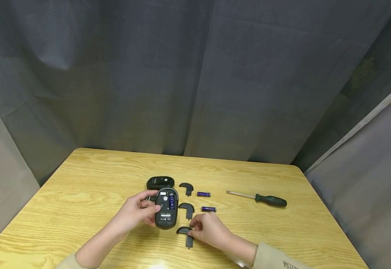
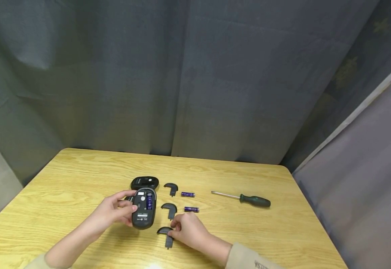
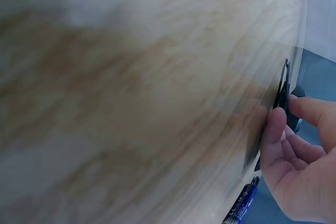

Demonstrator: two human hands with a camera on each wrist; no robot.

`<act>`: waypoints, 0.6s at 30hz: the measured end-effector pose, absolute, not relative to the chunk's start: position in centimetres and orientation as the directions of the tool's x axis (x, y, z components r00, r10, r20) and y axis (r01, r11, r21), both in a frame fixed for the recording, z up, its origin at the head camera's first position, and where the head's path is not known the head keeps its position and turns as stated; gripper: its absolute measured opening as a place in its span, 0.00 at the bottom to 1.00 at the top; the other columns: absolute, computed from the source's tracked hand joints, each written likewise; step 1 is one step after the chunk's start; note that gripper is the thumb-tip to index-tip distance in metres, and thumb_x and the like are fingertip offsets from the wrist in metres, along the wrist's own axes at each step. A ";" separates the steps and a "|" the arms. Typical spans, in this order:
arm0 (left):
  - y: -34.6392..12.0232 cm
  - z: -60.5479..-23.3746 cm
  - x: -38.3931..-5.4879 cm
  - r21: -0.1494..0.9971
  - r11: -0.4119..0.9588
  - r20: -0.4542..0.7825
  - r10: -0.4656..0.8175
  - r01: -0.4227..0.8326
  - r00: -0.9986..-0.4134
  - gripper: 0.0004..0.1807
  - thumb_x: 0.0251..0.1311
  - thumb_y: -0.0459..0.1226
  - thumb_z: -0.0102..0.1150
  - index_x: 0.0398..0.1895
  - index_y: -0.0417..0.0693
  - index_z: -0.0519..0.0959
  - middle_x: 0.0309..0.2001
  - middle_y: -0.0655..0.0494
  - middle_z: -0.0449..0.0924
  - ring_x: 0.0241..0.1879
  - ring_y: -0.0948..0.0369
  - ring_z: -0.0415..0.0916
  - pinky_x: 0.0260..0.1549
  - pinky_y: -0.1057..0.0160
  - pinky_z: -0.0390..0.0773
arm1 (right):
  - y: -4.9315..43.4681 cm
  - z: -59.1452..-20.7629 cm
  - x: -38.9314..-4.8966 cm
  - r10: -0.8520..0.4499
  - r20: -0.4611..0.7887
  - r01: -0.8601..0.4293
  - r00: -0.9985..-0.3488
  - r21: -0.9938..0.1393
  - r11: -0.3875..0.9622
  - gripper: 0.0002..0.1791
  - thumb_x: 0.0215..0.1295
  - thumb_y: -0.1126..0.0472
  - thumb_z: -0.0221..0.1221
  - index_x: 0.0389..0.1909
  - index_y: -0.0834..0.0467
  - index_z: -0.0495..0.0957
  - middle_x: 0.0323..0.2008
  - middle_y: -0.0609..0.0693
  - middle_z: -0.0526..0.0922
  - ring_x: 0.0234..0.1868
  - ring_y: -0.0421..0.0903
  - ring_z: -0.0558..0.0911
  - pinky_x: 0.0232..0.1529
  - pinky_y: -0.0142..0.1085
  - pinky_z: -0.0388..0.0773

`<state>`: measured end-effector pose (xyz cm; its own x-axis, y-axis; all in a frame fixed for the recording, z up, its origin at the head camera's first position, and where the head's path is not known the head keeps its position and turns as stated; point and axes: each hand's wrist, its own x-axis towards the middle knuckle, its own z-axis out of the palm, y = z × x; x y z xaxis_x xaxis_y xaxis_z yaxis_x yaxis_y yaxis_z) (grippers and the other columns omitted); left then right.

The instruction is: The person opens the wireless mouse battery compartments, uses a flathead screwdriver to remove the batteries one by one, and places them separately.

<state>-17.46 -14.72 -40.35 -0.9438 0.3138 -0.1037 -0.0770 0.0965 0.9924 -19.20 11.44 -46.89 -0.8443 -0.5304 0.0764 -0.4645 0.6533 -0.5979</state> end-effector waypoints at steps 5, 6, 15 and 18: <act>-14.8 -40.4 -17.5 0.993 0.093 -0.103 0.323 -0.077 -0.941 0.35 0.59 0.37 0.60 0.67 0.35 0.59 0.36 0.47 0.81 0.28 0.53 0.81 0.32 0.52 0.84 | 11.7 -46.5 -19.3 -0.534 0.078 -0.450 -0.842 -0.649 0.614 0.10 0.51 0.62 0.69 0.32 0.62 0.82 0.19 0.40 0.76 0.18 0.30 0.70 0.18 0.23 0.72; -14.8 -40.4 -17.5 0.993 0.091 -0.104 0.326 -0.078 -0.940 0.35 0.59 0.37 0.60 0.67 0.35 0.59 0.36 0.46 0.82 0.28 0.53 0.81 0.32 0.52 0.84 | 11.8 -46.4 -19.3 -0.535 0.082 -0.449 -0.841 -0.658 0.605 0.10 0.51 0.62 0.69 0.33 0.63 0.82 0.20 0.40 0.77 0.19 0.30 0.71 0.18 0.23 0.73; -14.5 -40.3 -17.3 0.994 0.066 -0.103 0.349 -0.086 -0.931 0.35 0.59 0.37 0.61 0.66 0.33 0.59 0.36 0.46 0.82 0.27 0.54 0.81 0.31 0.55 0.84 | 12.7 -44.2 -19.6 -0.524 0.077 -0.424 -0.849 -0.689 0.587 0.11 0.55 0.59 0.67 0.37 0.61 0.82 0.23 0.42 0.80 0.19 0.34 0.75 0.19 0.26 0.75; -14.5 -40.2 -17.3 0.994 0.068 -0.106 0.355 -0.088 -0.929 0.34 0.59 0.36 0.61 0.65 0.32 0.59 0.36 0.46 0.82 0.27 0.55 0.81 0.30 0.55 0.84 | 12.9 -43.5 -19.5 -0.515 0.067 -0.407 -0.854 -0.703 0.583 0.12 0.56 0.57 0.66 0.38 0.60 0.82 0.25 0.42 0.80 0.21 0.35 0.76 0.21 0.27 0.76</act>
<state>-17.31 -14.46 -40.20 -0.9289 0.3549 -0.1060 -0.0876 0.0676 0.9939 -19.49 12.91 -43.48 -0.8544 -0.5153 0.0674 -0.4071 0.5831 -0.7030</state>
